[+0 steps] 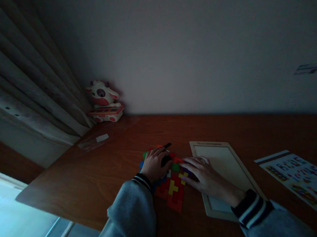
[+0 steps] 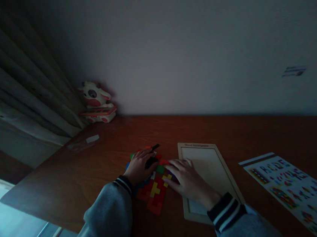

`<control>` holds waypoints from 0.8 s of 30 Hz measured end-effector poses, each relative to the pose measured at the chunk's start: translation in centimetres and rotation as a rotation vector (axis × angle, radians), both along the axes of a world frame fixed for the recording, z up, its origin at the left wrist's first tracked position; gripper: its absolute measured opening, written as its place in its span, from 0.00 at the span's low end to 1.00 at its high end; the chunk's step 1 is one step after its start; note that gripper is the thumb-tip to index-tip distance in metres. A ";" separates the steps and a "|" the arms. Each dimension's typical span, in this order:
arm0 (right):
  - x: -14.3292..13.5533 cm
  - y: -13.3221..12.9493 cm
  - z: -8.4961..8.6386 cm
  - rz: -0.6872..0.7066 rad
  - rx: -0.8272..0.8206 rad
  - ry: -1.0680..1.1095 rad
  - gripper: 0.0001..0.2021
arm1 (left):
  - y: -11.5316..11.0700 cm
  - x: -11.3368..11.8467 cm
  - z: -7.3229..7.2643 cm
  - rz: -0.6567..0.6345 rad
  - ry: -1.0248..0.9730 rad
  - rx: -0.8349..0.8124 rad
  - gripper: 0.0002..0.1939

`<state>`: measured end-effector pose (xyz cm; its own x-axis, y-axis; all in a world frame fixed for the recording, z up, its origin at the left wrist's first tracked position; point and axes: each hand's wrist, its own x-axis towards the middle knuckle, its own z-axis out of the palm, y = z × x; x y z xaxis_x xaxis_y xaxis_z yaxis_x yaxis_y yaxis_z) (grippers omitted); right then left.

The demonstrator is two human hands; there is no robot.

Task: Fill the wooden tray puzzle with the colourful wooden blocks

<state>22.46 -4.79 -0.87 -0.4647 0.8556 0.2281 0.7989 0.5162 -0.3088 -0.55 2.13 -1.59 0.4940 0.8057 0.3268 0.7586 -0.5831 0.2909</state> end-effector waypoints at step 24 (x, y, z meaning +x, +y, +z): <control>4.5 -3.4 1.1 0.040 0.015 0.175 0.12 | -2.1 0.2 2.9 -0.380 0.049 -0.083 0.47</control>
